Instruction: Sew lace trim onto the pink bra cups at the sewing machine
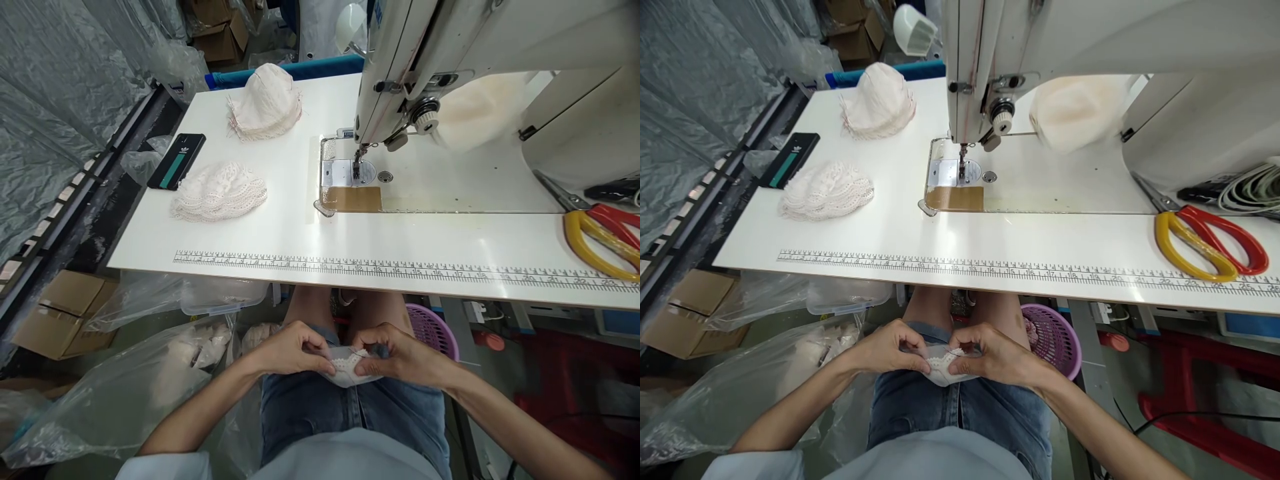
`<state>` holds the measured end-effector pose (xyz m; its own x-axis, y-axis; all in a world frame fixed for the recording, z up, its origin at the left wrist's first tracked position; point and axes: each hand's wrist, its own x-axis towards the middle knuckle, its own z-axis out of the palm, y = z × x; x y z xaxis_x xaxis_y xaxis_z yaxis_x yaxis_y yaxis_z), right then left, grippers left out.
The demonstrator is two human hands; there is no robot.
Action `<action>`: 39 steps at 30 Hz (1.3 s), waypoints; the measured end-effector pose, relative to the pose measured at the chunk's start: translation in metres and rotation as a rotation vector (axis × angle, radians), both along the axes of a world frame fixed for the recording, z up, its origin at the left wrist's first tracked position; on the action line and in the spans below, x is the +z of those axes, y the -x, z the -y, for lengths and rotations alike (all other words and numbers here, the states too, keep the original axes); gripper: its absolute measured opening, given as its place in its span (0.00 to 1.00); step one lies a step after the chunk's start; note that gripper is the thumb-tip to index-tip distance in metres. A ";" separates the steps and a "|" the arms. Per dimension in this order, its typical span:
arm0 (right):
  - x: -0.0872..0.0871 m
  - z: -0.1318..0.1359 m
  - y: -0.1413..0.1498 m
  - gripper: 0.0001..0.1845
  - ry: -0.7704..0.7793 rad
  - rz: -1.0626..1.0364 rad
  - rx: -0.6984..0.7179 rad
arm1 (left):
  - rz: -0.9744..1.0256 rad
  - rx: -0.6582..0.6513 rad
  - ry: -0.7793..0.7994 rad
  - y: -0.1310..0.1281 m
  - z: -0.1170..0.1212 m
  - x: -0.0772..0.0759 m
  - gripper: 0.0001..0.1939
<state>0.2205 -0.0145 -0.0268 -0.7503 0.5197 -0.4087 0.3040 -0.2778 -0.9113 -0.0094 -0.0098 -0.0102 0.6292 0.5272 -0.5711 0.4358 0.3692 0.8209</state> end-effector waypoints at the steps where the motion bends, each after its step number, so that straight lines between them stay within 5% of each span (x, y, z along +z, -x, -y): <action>1: 0.000 0.000 0.000 0.16 -0.011 0.004 -0.006 | 0.000 -0.001 0.007 0.000 0.000 0.000 0.11; 19: 0.005 0.001 0.001 0.14 -0.118 0.025 0.026 | 0.041 0.059 0.034 -0.014 0.003 -0.004 0.13; 32: -0.003 0.008 -0.001 0.16 -0.160 -0.031 -0.048 | -0.091 0.044 -0.140 -0.018 0.009 0.001 0.14; 39: -0.006 0.009 0.000 0.21 -0.048 -0.071 -0.089 | -0.025 0.059 -0.009 -0.014 0.009 -0.002 0.18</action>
<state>0.2205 -0.0233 -0.0333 -0.7266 0.6031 -0.3290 0.2145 -0.2558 -0.9426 0.0048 -0.0188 -0.0123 0.5825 0.5681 -0.5813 0.4340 0.3872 0.8134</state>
